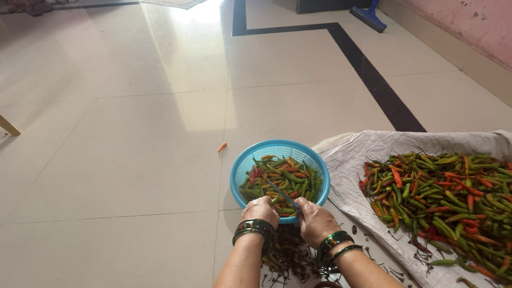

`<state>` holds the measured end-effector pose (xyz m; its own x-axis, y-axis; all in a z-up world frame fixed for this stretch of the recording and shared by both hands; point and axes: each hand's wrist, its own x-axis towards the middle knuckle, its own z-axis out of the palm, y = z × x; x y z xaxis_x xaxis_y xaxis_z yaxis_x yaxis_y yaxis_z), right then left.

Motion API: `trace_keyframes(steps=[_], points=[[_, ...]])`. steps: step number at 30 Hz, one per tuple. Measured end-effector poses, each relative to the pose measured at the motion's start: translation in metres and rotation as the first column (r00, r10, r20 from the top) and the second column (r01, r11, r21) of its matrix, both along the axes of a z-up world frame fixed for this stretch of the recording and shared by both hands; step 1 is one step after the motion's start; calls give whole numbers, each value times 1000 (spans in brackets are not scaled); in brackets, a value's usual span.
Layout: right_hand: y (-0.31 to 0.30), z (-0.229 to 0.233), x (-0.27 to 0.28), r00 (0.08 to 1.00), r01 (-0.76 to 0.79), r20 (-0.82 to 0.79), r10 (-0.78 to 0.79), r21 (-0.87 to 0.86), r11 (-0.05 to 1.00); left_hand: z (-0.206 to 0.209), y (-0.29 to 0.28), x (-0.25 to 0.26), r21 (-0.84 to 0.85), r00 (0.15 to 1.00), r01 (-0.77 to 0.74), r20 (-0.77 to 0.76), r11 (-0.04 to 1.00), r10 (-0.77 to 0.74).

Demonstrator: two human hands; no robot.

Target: The person trims the stems off chili peppers from a pile on a sheet using a knife and places the prepped peppers into a plastic basket.

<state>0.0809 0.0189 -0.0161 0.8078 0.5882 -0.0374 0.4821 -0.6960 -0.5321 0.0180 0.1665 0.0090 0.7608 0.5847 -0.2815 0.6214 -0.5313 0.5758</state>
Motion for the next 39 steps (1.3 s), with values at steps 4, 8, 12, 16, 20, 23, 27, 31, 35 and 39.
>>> trace_keyframes(steps=[4, 8, 12, 16, 20, 23, 27, 31, 35, 39], points=[[-1, 0, 1, 1000, 4, -10, -4, -36, 999, 10, -3, -5, -3, 1000, 2, -5, 1000, -2], [-1, 4, 0, 1000, -13, -22, 12, -41, 999, 22, -9, -8, -8, 1000, -12, -14, 1000, 12], [-2, 4, 1, 999, -11, -43, 10, -28, 1000, 23, -14, -8, 8, 999, 39, 10, 999, -39], [-2, 1, 3, 998, 13, -68, -14, -9, 1000, 15, -15, -5, -3, 998, 50, 42, 999, -49], [-2, 4, 3, 993, 27, -115, -29, -16, 1000, 9, -15, -4, -10, 997, 52, 51, 999, -52], [-2, 9, -1, 991, 24, -130, -28, -33, 999, 9, -16, -4, -8, 996, 68, 53, 998, -67], [-3, 10, -2, 992, 26, -121, -29, -32, 999, 11, -17, -4, -14, 997, 62, 54, 998, -61], [-3, 1, 2, 994, 12, -110, -14, -14, 1000, 14, -17, -4, -25, 998, 47, 40, 999, -46], [-6, -5, 11, 995, 35, -92, -26, 89, 995, 12, -17, -3, -27, 998, 39, 44, 999, -38], [-39, 12, 21, 997, 77, -25, -74, 178, 981, 5, -22, -2, 32, 989, 98, 105, 995, -101]])
